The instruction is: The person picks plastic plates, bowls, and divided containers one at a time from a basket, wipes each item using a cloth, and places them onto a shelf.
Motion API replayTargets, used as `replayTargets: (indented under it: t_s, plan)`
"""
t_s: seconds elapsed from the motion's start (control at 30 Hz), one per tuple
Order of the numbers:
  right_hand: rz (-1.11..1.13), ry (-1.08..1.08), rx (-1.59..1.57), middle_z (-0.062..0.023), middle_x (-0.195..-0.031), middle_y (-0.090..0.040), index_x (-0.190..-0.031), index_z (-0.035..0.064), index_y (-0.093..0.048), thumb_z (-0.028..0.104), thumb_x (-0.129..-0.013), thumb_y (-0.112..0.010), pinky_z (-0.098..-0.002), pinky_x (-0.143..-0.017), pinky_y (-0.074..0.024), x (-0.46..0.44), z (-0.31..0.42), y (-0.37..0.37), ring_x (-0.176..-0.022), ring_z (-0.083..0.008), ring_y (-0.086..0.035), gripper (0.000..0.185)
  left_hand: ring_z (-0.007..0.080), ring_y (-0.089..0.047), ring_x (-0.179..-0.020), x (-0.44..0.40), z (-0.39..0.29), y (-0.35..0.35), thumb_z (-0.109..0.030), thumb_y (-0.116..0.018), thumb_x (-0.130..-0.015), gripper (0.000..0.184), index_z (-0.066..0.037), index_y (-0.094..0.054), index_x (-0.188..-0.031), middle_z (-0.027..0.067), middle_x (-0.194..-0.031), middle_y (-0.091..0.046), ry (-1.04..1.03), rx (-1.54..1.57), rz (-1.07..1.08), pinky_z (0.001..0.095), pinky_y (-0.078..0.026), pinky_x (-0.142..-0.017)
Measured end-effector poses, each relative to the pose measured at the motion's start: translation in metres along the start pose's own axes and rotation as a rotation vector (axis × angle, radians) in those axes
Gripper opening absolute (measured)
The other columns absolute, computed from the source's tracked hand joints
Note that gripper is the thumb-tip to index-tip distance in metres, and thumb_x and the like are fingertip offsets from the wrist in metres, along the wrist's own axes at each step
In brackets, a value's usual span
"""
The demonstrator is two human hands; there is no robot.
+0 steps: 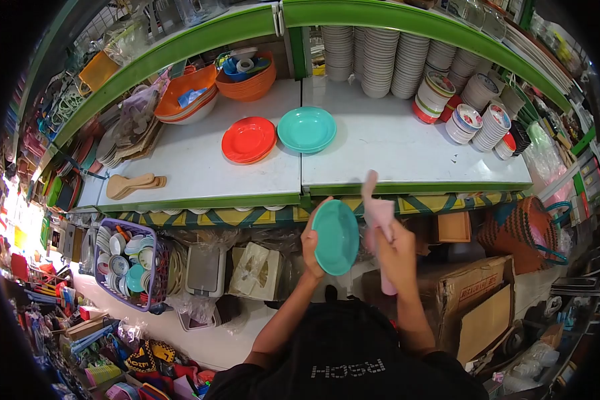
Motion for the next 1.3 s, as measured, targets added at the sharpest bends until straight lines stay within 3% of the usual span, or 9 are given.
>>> replayTargets:
  t_s: [0.1,0.2,0.33,0.6,0.93,1.1,1.17,1.23,1.3]
  plan:
    - [0.094,0.304,0.095,-0.0143,-0.108,-0.073,-0.126,-0.0023,-0.064,0.0,-0.095,-0.053,-0.0299,-0.086,-0.0514,0.003,-0.003,-0.039,-0.101,-0.0182,-0.069,0.032,0.022,-0.055,-0.126,0.011,0.012,-0.017,-0.056,-0.028,-0.105,0.075,0.004,-0.043,-0.148,0.0119,-0.14,-0.055,0.168,0.038,-0.152,0.036,-0.041,-0.108]
    - [0.212,0.277,0.141,-0.0291,-0.132,-0.059,-0.136,-0.0027,-0.056,-0.003,-0.089,-0.054,-0.0421,-0.105,-0.0473,0.015,0.004,-0.056,-0.128,-0.0418,-0.056,0.047,0.0193,-0.056,-0.12,0.027,0.039,0.009,-0.059,-0.027,-0.106,0.072,0.0,-0.049,-0.139,0.0078,-0.129,-0.059,0.318,0.192,-0.33,0.0339,-0.043,-0.105]
    - [0.343,0.429,0.186,-0.0241,-0.141,-0.055,-0.14,-0.0028,-0.053,-0.007,-0.087,-0.051,-0.0422,-0.114,-0.042,0.032,0.003,-0.066,-0.137,-0.0363,-0.049,0.053,0.0212,-0.058,-0.119,0.035,0.041,0.021,-0.058,-0.03,-0.107,0.067,-0.002,-0.047,-0.14,0.0094,-0.132,-0.057,0.487,0.041,-0.624,0.0346,-0.046,-0.105]
    - [0.698,0.568,0.334,-0.011,-0.146,-0.056,-0.143,0.0085,-0.055,-0.012,-0.08,-0.054,-0.0407,-0.113,-0.0446,0.026,0.016,-0.042,-0.137,-0.0281,-0.05,0.066,0.0279,-0.046,-0.138,-0.006,0.013,0.03,-0.052,-0.034,-0.105,0.067,-0.006,-0.036,-0.153,0.0113,-0.152,-0.045,0.331,0.684,0.009,0.0441,-0.036,-0.118]
    - [0.824,0.663,0.688,-0.0087,-0.142,-0.06,-0.132,0.0065,-0.062,-0.01,-0.075,-0.057,-0.0402,-0.113,-0.0446,0.023,0.031,0.005,-0.137,-0.0266,-0.052,0.059,0.0262,-0.059,-0.123,-0.024,-0.032,0.027,-0.046,-0.033,-0.105,0.063,0.002,-0.054,-0.14,0.0135,-0.136,-0.062,0.268,0.431,-0.09,0.0388,-0.04,-0.112]
    - [0.537,0.319,0.537,-0.0219,-0.105,-0.071,-0.121,0.0011,-0.066,-0.005,-0.083,-0.057,-0.0409,-0.082,-0.0547,-0.011,-0.003,0.057,-0.091,-0.033,-0.071,0.039,0.0264,-0.057,-0.126,-0.019,-0.043,0.021,-0.045,-0.029,-0.106,0.064,0.002,-0.051,-0.143,0.0139,-0.142,-0.057,0.359,0.359,-0.111,0.0407,-0.044,-0.111]
    - [0.147,0.196,0.233,-0.0202,-0.089,-0.071,-0.115,-0.0038,-0.065,0.0,-0.091,-0.056,-0.0348,-0.07,-0.0505,-0.016,-0.014,0.066,-0.072,-0.0196,-0.065,0.026,0.0268,-0.057,-0.128,-0.012,-0.041,0.021,-0.046,-0.028,-0.106,0.065,0.002,-0.049,-0.144,0.0139,-0.146,-0.055,0.385,0.366,-0.12,0.0417,-0.045,-0.11]
    - [-0.115,0.143,0.017,-0.009,-0.081,-0.069,-0.114,-0.0077,-0.064,0.004,-0.099,-0.052,-0.0292,-0.067,-0.0473,-0.019,-0.005,0.062,-0.076,-0.0061,-0.055,0.023,0.027,-0.058,-0.127,-0.004,-0.034,0.019,-0.048,-0.029,-0.106,0.065,0.0,-0.051,-0.144,0.0139,-0.144,-0.056,0.426,0.435,-0.13,0.0422,-0.047,-0.108]
    - [-0.119,0.193,0.045,-0.0144,-0.093,-0.073,-0.119,-0.0063,-0.063,0.003,-0.096,-0.053,-0.0312,-0.076,-0.0521,-0.017,-0.009,0.053,-0.083,-0.0149,-0.066,0.027,0.0281,-0.057,-0.127,0.005,-0.011,0.029,-0.05,-0.03,-0.105,0.066,-0.001,-0.05,-0.144,0.0143,-0.143,-0.057,0.463,0.386,-0.137,0.0437,-0.047,-0.108]
Point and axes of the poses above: each hand's wrist, its own x-axis away from the middle knuckle, its own y-axis out of the back of the hand, z = x × y, the point moved 2 cm from there along -x, towards the middle knuckle
